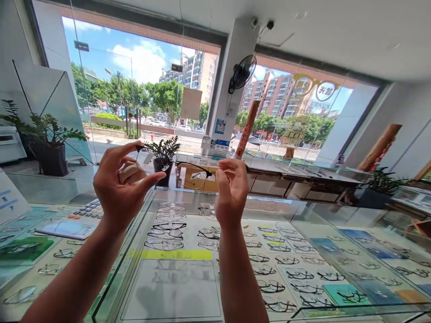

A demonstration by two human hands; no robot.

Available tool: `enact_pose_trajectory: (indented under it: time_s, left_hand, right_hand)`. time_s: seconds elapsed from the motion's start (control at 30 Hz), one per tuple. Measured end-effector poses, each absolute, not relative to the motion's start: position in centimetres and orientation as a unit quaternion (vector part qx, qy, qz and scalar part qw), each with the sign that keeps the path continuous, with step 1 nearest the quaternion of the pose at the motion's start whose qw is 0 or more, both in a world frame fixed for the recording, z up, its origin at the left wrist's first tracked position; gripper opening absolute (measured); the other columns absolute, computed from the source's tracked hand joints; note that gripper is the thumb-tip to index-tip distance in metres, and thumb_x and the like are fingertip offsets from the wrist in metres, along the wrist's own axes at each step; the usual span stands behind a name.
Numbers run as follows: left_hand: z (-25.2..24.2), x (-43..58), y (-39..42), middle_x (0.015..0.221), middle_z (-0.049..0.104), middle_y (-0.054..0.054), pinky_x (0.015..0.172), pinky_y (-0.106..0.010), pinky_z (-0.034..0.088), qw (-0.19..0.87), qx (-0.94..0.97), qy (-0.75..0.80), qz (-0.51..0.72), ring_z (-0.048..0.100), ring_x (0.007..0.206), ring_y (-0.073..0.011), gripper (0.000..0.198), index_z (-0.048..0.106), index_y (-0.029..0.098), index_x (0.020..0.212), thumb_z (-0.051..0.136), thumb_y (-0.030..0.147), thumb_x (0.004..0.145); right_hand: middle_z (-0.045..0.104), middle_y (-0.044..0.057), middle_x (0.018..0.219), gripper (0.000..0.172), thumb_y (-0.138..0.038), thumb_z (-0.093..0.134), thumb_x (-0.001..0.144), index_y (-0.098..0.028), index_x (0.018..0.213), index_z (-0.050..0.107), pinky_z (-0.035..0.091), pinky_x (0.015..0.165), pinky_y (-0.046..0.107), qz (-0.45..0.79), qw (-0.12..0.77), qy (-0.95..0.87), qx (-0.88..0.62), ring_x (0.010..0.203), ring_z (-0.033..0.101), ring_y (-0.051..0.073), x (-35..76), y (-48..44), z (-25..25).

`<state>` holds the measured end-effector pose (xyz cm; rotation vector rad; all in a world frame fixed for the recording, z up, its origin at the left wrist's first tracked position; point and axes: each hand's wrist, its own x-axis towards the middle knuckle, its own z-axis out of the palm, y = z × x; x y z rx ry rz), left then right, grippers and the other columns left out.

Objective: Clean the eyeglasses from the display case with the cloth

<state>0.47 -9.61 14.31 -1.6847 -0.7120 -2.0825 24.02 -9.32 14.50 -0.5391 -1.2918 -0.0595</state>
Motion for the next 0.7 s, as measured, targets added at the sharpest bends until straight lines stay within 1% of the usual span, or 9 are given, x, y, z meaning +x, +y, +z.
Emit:
enact_pose_trajectory:
  time_s: [0.07,0.13,0.2,0.23,0.3,0.37,0.53,0.63,0.7]
  left_hand:
    - [14.2,0.6,-9.7,0.122,0.078,-0.007,0.087,-0.045,0.067,0.188,-0.596,-0.257,-0.738,0.072,0.094,-0.0237,0.062,0.074,0.034,0.139,0.093,0.064,0.088]
    - [14.0,0.8,-9.5,0.122,0.078,-0.008,0.087,-0.046,0.067,0.193,-0.594,-0.261,-0.736,0.071,0.093,-0.0239,0.062,0.074,0.034,0.140,0.091,0.065,0.089]
    - [13.8,1.0,-9.3,0.123,0.078,-0.009,0.087,-0.049,0.067,0.196,-0.591,-0.267,-0.736,0.071,0.093,-0.0248,0.063,0.074,0.033,0.140,0.090,0.068,0.090]
    - [13.8,1.2,-9.1,0.124,0.078,-0.009,0.087,-0.050,0.066,0.195,-0.590,-0.269,-0.736,0.071,0.093,-0.0254,0.063,0.073,0.034,0.140,0.090,0.068,0.089]
    - [13.6,1.4,-8.9,0.126,0.078,-0.009,0.087,-0.051,0.067,0.191,-0.587,-0.271,-0.739,0.072,0.095,-0.0263,0.063,0.073,0.035,0.140,0.090,0.068,0.089]
    - [13.4,1.6,-8.8,0.128,0.078,-0.008,0.088,-0.052,0.067,0.191,-0.581,-0.271,-0.744,0.073,0.097,-0.0271,0.064,0.072,0.035,0.140,0.091,0.067,0.088]
    - [13.1,1.9,-8.6,0.127,0.077,-0.008,0.087,-0.050,0.066,0.186,-0.570,-0.272,-0.752,0.073,0.098,-0.0268,0.065,0.072,0.034,0.138,0.094,0.066,0.086]
    - [13.0,2.0,-8.4,0.123,0.075,-0.008,0.084,-0.049,0.065,0.182,-0.569,-0.276,-0.753,0.070,0.097,-0.0259,0.066,0.073,0.032,0.135,0.094,0.069,0.084]
    - [12.9,2.0,-8.3,0.121,0.074,-0.008,0.084,-0.049,0.064,0.184,-0.565,-0.284,-0.752,0.069,0.097,-0.0263,0.067,0.073,0.032,0.133,0.094,0.070,0.083]
  right_hand:
    - [0.070,0.007,0.129,0.032,-0.033,0.066,0.098,-0.030,0.130,0.071,0.059,0.101,0.045,-0.060,0.726,-0.634,-0.259,0.120,0.068,0.028,23.9,-11.7,14.4]
    - [0.066,0.008,0.151,0.055,-0.030,0.068,0.094,-0.034,0.149,0.064,0.058,0.113,0.053,-0.066,0.671,-0.683,-0.281,0.141,0.063,0.033,23.9,-13.4,13.9]
    - [0.060,0.008,0.164,0.070,-0.028,0.069,0.094,-0.037,0.162,0.054,0.055,0.123,0.058,-0.050,0.621,-0.723,-0.297,0.152,0.058,0.035,24.0,-14.2,13.7]
    - [0.060,0.008,0.166,0.073,-0.027,0.070,0.096,-0.038,0.165,0.051,0.053,0.126,0.059,-0.040,0.605,-0.736,-0.302,0.154,0.058,0.035,24.1,-14.4,13.7]
    - [0.063,0.008,0.164,0.070,-0.029,0.073,0.099,-0.039,0.165,0.052,0.051,0.130,0.059,-0.026,0.592,-0.743,-0.310,0.154,0.059,0.034,24.3,-14.3,13.8]
    - [0.066,0.008,0.159,0.062,-0.033,0.076,0.101,-0.039,0.160,0.058,0.052,0.130,0.060,-0.024,0.599,-0.735,-0.315,0.151,0.061,0.034,24.4,-13.9,13.9]
    - [0.073,0.007,0.146,0.049,-0.041,0.083,0.100,-0.037,0.146,0.068,0.053,0.127,0.061,-0.020,0.613,-0.717,-0.332,0.141,0.067,0.034,24.3,-13.0,14.2]
    - [0.075,0.007,0.138,0.046,-0.042,0.085,0.098,-0.036,0.142,0.070,0.053,0.125,0.062,-0.013,0.624,-0.705,-0.337,0.135,0.069,0.034,24.2,-12.9,14.3]
    - [0.075,0.007,0.137,0.048,-0.042,0.085,0.099,-0.037,0.144,0.069,0.054,0.124,0.061,0.000,0.629,-0.703,-0.333,0.133,0.069,0.034,24.2,-12.8,14.2]
